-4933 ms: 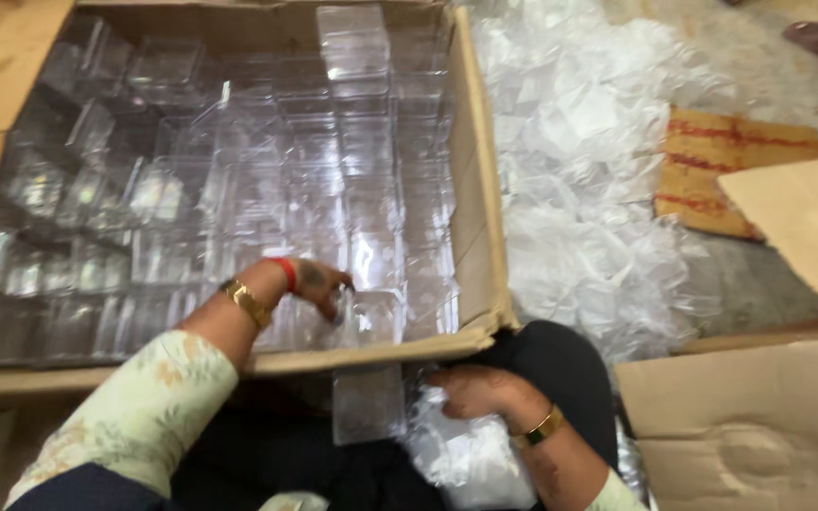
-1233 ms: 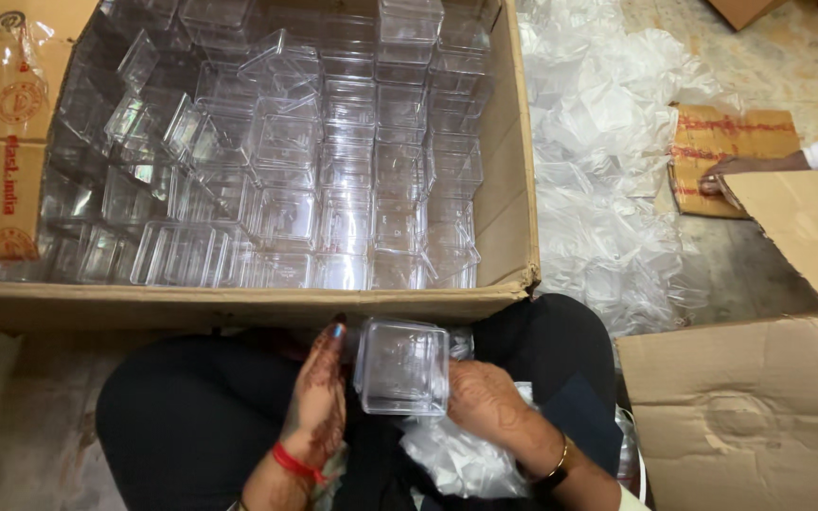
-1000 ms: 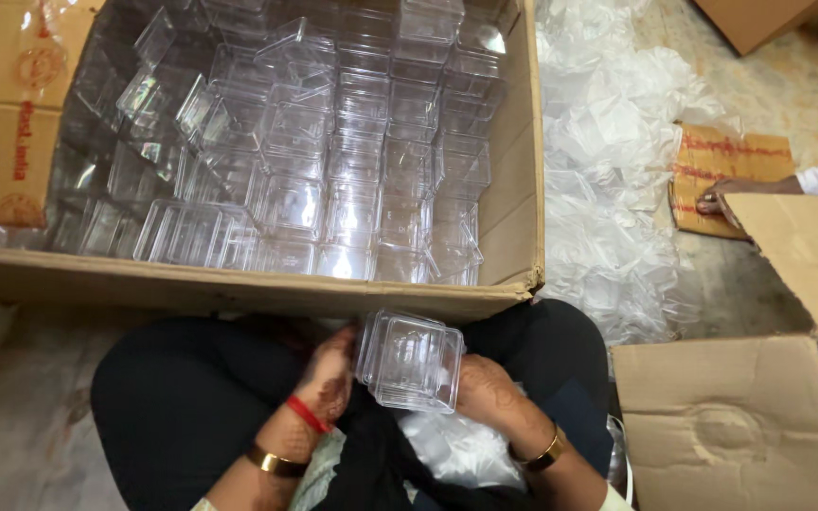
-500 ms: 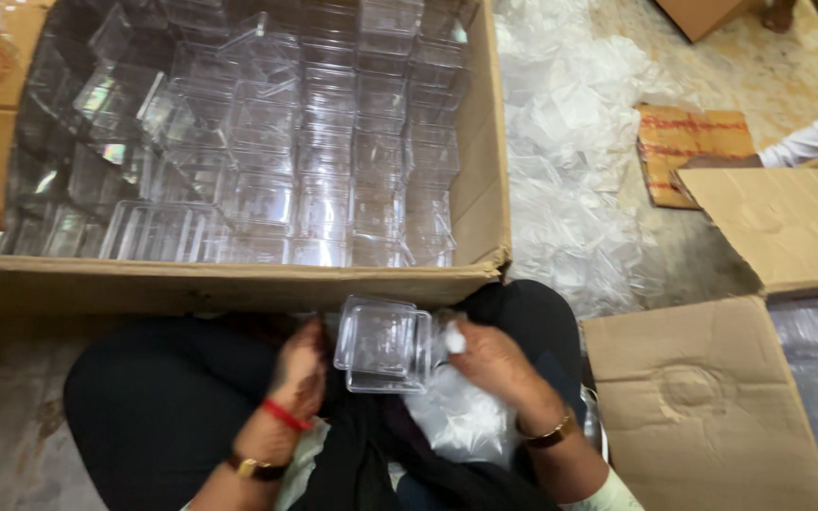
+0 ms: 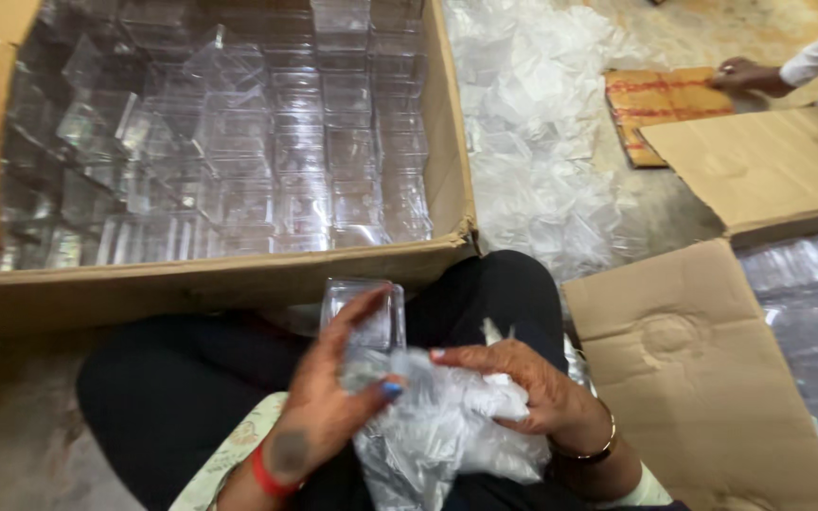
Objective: The person sits on the floor and packs small clear plastic boxes. They place each box into a plastic bag, wrap the bag around it, and set the wrapped box into a large cardboard box, repeating this one box at a time.
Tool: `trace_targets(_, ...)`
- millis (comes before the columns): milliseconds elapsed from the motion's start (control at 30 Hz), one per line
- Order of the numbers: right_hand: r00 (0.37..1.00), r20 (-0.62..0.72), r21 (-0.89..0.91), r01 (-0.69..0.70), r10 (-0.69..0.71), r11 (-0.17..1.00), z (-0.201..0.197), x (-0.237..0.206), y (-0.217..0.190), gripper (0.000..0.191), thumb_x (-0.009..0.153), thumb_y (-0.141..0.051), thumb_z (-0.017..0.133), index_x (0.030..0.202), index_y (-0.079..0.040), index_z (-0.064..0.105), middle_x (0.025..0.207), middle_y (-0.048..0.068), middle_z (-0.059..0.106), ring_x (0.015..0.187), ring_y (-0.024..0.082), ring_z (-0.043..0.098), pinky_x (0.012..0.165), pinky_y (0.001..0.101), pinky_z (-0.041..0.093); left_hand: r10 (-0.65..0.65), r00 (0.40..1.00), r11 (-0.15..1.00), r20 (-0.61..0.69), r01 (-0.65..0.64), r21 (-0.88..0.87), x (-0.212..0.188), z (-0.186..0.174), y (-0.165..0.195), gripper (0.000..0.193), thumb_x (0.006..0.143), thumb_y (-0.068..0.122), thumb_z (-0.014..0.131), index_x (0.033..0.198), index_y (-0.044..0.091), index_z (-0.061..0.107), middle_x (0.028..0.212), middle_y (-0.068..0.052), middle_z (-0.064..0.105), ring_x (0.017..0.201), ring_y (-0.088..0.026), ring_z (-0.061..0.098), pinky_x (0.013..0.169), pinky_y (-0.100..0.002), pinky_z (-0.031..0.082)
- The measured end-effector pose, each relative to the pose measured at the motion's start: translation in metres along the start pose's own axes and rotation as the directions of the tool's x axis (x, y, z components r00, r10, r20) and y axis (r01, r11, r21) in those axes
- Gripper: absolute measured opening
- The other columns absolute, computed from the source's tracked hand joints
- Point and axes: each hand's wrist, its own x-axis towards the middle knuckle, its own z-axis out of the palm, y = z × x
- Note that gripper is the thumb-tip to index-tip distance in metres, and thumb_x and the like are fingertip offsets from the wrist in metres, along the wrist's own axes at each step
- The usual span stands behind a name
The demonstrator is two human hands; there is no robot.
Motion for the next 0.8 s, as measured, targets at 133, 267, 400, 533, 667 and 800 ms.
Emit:
trace_targets(133,0.978,-0.193,-0.153,-0.103,0.072,0.983,-0.005,0.000,0.019,0.044,0.091,-0.017,0.067,0.131,0.001,0.066,0.131,0.017,0.075,0.117,0.028,0.076,0.104,0.0377,0.056,-0.412,0.828,0.851,0.379,0.499,-0.165,0.003,-0.006,-0.023,0.035,0.094,0.022,0.077,0.117,-0.002,0.067,0.099,-0.008,0.066,0.089,-0.014,0.058,0.078,-0.027,0.050)
trace_targets(267,0.755,-0.654,-0.123,-0.177,0.055,0.976,-0.018,-0.008,0.030,0.028,0.096,-0.020,0.072,0.115,0.000,0.069,0.114,0.013,0.076,0.108,0.022,0.071,0.100,0.0367,0.055,-0.436,0.889,0.729,0.139,0.440,-0.524,-0.009,-0.029,-0.041,0.028,0.093,0.022,0.070,0.106,-0.002,0.070,0.093,-0.001,0.072,0.086,-0.010,0.064,0.081,-0.025,0.054)
trace_targets(400,0.647,-0.763,0.009,0.006,0.002,1.000,-0.019,-0.018,0.025,0.037,0.098,-0.032,0.080,0.112,-0.002,0.062,0.102,0.006,0.065,0.103,0.017,0.066,0.096,0.0335,0.053,-0.392,0.874,0.892,-0.287,0.283,-0.353,-0.030,-0.036,-0.047,0.021,0.097,0.018,0.065,0.106,0.000,0.073,0.089,-0.001,0.072,0.081,-0.009,0.061,0.075,-0.024,0.050)
trace_targets(533,0.836,-0.494,0.228,-0.141,0.239,0.963,0.005,-0.011,0.026,0.058,0.093,-0.054,0.069,0.114,0.001,0.074,0.093,0.005,0.069,0.083,0.009,0.057,0.077,0.0249,0.046,-0.311,0.935,0.868,-0.170,0.207,-0.451,-0.034,0.002,-0.060,0.014,0.092,0.005,0.072,0.105,0.000,0.070,0.096,-0.002,0.072,0.088,-0.011,0.064,0.079,-0.028,0.054)
trace_targets(667,0.818,-0.457,0.350,-0.195,0.349,0.916,0.026,0.014,0.047,0.053,0.088,-0.050,0.073,0.115,-0.004,0.069,0.095,0.000,0.069,0.084,0.008,0.059,0.075,0.0253,0.047,-0.402,0.875,0.756,0.268,0.483,-0.442,-0.031,0.031,-0.063,0.020,0.090,0.004,0.068,0.109,0.000,0.073,0.104,-0.006,0.076,0.098,-0.014,0.070,0.091,-0.031,0.057)
trace_targets(800,0.719,-0.638,0.356,-0.042,0.275,0.934,0.019,0.022,0.049,0.044,0.097,-0.036,0.079,0.117,0.001,0.064,0.096,0.003,0.066,0.083,0.011,0.054,0.076,0.0294,0.047,-0.320,0.887,0.878,0.332,0.146,0.456,-0.021,0.015,-0.054,0.029,0.081,0.016,0.074,0.110,0.011,0.073,0.098,-0.011,0.076,0.099,-0.027,0.073,0.090,-0.037,0.055)
